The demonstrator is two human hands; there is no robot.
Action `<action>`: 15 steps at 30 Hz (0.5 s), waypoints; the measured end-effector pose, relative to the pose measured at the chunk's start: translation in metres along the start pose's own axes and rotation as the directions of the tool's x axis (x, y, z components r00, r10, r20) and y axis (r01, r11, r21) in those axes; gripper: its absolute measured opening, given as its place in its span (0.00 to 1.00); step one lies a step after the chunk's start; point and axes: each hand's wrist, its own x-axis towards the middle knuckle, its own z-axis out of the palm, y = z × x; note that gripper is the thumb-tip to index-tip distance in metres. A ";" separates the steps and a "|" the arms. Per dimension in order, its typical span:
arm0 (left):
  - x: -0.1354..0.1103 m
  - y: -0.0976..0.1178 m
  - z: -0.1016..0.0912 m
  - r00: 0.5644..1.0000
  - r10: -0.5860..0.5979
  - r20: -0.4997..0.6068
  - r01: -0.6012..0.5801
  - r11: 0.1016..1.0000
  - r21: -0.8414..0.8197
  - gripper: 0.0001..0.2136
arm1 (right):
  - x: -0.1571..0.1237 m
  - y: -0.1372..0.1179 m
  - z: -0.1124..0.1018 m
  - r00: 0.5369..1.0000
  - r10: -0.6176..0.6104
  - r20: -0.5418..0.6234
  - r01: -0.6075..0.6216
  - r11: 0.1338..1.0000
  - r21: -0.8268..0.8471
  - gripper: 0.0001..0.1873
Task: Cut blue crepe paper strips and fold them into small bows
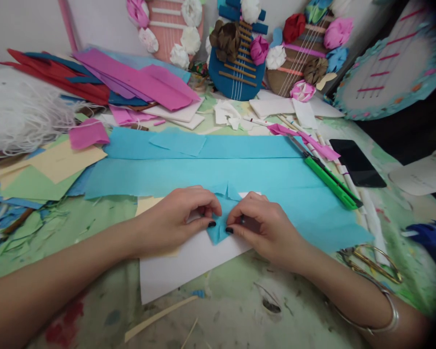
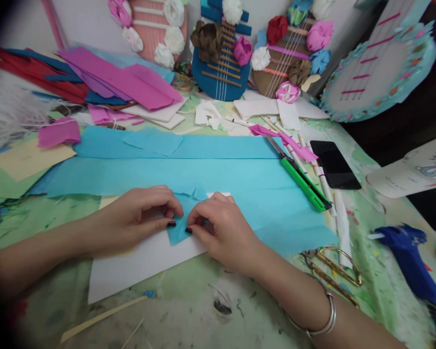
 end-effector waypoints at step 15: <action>0.000 0.002 0.004 0.997 0.070 -0.027 -0.067 0.993 0.100 0.06 | 0.001 0.001 0.001 1.000 0.002 -0.008 -0.002 1.000 -0.024 0.05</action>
